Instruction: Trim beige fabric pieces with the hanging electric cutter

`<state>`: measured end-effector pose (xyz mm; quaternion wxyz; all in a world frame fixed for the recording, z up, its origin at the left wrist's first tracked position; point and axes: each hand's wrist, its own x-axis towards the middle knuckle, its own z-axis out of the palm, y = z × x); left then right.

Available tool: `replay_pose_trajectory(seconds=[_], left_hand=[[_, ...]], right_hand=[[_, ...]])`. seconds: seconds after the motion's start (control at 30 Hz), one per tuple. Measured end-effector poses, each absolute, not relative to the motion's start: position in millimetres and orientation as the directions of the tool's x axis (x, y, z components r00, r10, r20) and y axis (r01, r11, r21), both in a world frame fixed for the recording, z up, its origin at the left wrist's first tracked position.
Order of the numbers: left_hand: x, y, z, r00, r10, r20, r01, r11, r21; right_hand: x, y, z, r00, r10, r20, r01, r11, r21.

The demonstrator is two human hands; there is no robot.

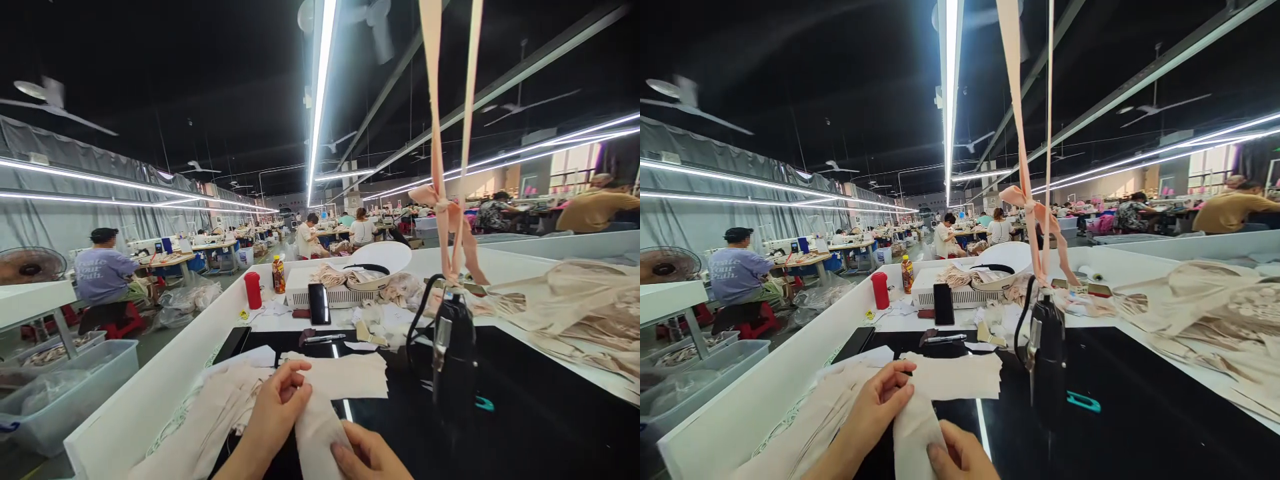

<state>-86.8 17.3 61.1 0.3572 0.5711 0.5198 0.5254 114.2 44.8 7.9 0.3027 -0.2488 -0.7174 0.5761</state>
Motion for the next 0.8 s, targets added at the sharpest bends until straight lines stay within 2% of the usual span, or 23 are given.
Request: replay_pose_trajectory(seconds=[0.17, 0.37, 0.6, 0.8], left_hand=[[-111.2, 3.5, 52.5, -0.353, 0.922, 0.161, 0.104, -0.133, 0.986], [-123.8, -3.7, 44.6, -0.530, 0.834, 0.153, 0.126, -0.101, 0.987], [-114.2, 31.6, 40.1, -0.510, 0.840, 0.184, 0.224, -0.077, 0.972], [-103.8, 87.4, 38.4, -0.410, 0.892, 0.191, 0.357, -0.036, 0.934]], right_hand=[[114.9, 60.1, 13.3, -0.667, 0.731, 0.142, 0.110, 0.285, -0.952], [117.9, 78.2, 6.0, -0.587, 0.793, 0.161, 0.250, 0.367, -0.896], [139.9, 110.9, 10.4, -0.372, 0.881, 0.291, 0.386, 0.432, -0.816], [161.8, 156.8, 15.7, -0.241, 0.882, 0.406, 0.513, 0.471, -0.718]])
